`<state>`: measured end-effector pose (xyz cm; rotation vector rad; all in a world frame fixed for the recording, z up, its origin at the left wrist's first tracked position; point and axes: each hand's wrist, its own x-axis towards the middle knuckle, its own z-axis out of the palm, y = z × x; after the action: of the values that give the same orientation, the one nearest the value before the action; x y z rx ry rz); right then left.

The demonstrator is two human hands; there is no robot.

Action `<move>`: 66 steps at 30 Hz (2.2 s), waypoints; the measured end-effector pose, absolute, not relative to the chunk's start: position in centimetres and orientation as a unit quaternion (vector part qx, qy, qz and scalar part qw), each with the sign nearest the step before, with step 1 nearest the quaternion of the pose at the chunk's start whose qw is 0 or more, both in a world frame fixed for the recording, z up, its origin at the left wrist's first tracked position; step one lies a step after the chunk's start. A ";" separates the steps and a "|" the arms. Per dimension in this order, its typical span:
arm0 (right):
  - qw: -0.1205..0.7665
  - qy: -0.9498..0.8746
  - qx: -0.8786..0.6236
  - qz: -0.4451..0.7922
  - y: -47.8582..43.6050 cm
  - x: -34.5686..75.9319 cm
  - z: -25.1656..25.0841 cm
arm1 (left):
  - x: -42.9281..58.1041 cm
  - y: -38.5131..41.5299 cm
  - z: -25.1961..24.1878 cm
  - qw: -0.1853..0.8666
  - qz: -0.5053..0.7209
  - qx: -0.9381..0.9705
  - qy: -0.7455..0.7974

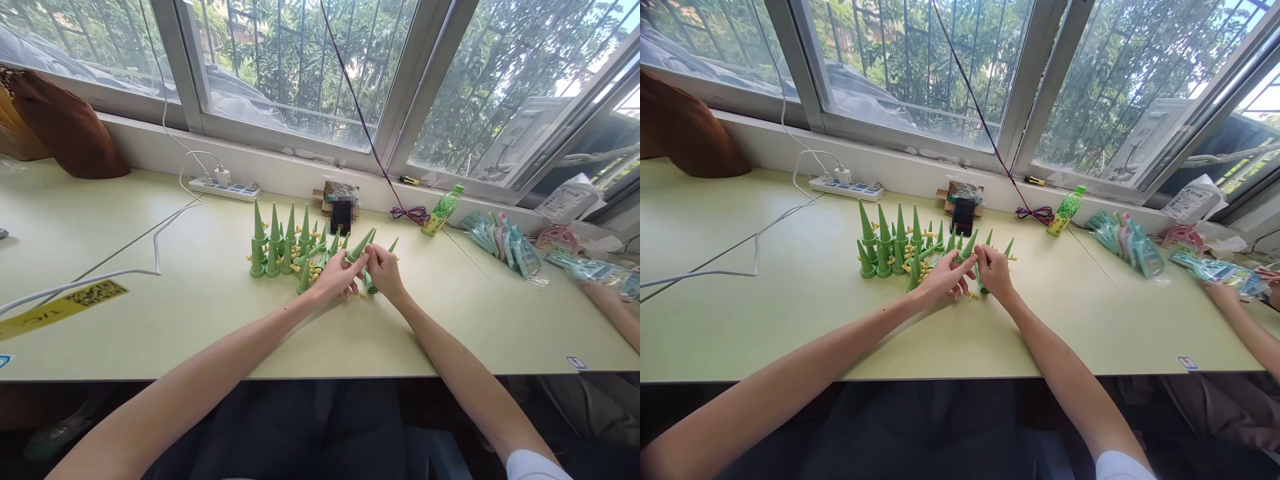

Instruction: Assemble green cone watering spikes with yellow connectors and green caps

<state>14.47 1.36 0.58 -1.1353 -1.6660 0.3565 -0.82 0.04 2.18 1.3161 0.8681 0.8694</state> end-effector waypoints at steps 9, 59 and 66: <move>0.523 -0.694 -0.477 0.130 1.1 14.5 0.8 | -1.0 0.3 2.1 0.665 0.379 0.572 0.295; 0.473 -0.726 -0.482 0.128 1.3 14.2 0.9 | -0.9 1.0 1.4 0.740 0.362 0.494 0.278; 0.465 -0.733 -0.481 0.125 1.4 14.4 0.7 | -0.9 1.1 1.5 0.767 0.354 0.454 0.284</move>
<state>14.35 1.42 0.66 -1.1820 -1.7999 0.3079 -0.93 1.08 1.54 0.9848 0.6159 0.7683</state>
